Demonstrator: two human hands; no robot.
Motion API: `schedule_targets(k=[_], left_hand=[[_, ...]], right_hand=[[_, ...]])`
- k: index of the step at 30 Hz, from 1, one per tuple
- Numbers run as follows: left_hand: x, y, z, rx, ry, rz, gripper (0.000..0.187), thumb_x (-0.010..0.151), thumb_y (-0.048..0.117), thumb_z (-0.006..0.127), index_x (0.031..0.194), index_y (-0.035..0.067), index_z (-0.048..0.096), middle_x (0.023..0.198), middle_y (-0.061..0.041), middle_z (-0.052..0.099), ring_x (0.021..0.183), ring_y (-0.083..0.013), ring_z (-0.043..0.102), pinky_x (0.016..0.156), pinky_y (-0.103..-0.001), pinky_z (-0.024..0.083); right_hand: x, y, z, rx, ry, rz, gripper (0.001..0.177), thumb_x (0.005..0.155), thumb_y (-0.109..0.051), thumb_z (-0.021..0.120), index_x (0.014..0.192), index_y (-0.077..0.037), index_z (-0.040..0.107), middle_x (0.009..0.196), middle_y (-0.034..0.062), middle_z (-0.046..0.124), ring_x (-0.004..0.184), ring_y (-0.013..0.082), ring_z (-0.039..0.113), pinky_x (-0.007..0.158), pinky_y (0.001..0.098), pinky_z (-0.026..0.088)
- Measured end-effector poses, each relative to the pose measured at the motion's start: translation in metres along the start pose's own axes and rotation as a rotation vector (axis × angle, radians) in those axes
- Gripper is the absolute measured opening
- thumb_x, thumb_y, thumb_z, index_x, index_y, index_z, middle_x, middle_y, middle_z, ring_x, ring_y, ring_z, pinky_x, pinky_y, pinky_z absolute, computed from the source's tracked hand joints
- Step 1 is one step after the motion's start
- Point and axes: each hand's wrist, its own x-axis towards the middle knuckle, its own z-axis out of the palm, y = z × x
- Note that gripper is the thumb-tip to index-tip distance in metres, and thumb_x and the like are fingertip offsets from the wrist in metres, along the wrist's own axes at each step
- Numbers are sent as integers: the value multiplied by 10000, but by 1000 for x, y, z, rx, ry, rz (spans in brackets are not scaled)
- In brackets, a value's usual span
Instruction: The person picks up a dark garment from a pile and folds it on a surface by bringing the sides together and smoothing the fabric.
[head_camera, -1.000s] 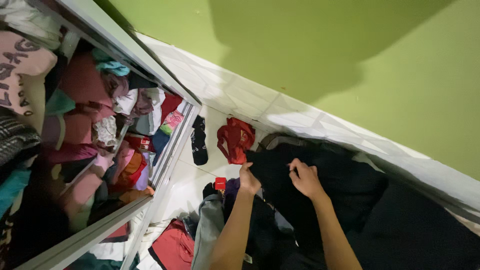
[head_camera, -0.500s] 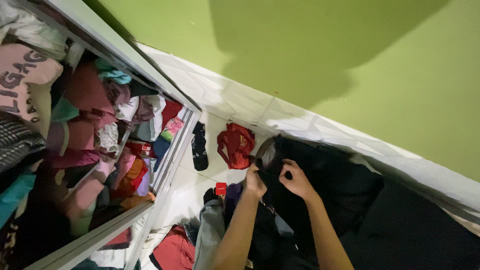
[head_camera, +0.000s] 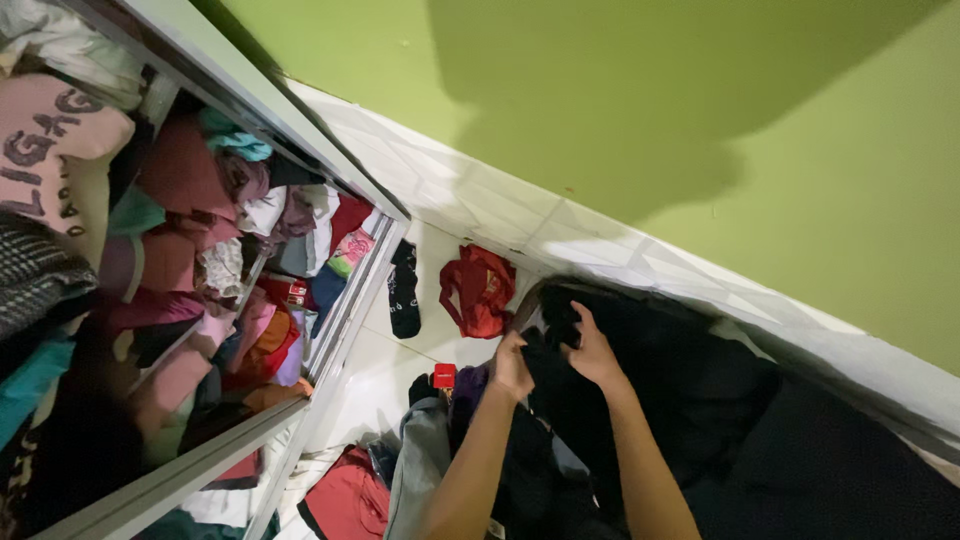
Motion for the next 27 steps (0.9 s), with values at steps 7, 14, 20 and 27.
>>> schedule_targets(k=[7, 14, 20, 27], left_hand=[[-24, 28, 42, 88, 137, 15, 438, 855, 388, 527, 1149, 112, 698, 1146, -65, 715, 1086, -254, 648, 1005, -420, 491], [24, 48, 27, 732, 183, 123, 717, 941, 686, 613, 1115, -10, 636, 1056, -187, 720, 948, -267, 713, 916, -383, 544], [-27, 65, 108, 1017, 360, -49, 861, 849, 748, 613, 1287, 9, 657, 1015, -164, 702, 768, -222, 724, 723, -339, 594], [-21, 48, 105, 943, 440, 274, 998, 730, 580, 790, 1416, -8, 365, 1287, -199, 557, 978, -319, 677, 668, -518, 611]], right_hand=[[-35, -48, -3, -59, 312, -283, 378, 849, 40, 687, 1214, -59, 663, 1086, 216, 740, 1032, 368, 727, 802, 376, 571], [-67, -107, -6, -49, 360, -220, 280, 856, 34, 669, 1111, -79, 688, 925, 194, 736, 817, 345, 744, 697, 391, 556], [-76, -89, -11, -44, 282, -418, 347, 838, 92, 636, 1144, -71, 663, 1016, 200, 735, 952, 370, 723, 751, 373, 557], [-89, -76, -22, 13, 233, -311, 422, 794, 131, 648, 1148, -97, 685, 992, 155, 698, 823, 253, 708, 680, 335, 529]])
